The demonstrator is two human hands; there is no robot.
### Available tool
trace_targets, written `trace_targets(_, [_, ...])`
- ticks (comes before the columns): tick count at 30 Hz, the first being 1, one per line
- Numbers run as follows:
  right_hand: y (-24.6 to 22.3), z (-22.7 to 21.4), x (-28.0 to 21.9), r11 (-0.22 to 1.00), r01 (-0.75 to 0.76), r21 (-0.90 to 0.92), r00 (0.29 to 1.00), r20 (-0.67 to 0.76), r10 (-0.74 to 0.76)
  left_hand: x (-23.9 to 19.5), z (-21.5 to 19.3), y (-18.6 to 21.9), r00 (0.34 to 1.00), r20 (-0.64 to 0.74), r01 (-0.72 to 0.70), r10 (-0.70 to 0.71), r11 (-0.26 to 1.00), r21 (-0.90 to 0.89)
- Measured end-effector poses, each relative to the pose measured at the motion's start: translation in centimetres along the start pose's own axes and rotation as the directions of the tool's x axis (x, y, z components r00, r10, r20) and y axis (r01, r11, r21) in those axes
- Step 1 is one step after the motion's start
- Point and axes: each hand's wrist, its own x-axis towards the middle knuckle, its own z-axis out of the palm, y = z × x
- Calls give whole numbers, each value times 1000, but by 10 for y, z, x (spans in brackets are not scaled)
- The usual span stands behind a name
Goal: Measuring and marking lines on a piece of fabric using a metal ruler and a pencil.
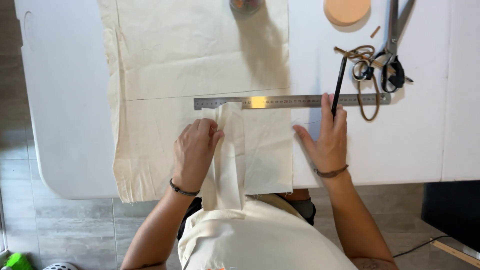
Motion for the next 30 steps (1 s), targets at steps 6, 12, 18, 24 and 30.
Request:
trace_targets(6, [73,-35,43,986,162,28,986,-45,-160,58,-31,58,952,126,-136,278,757,-639])
trace_targets(12, [139,-39,92,917,380,-122,925,45,-377,198,23,137,982,81,4,169,414,-910])
trace_targets(18, [166,-46,116,946,321,-41,934,182,-308,259,72,192,968,222,249,-117,347,-904])
trace_targets(24, [235,-69,100,892,339,-297,940,66,-335,208,81,190,981,-146,-190,129,462,-867])
trace_targets(30, [209,-98,85,870,326,-371,896,-171,-409,82,27,109,630,-501,-751,593,631,-196])
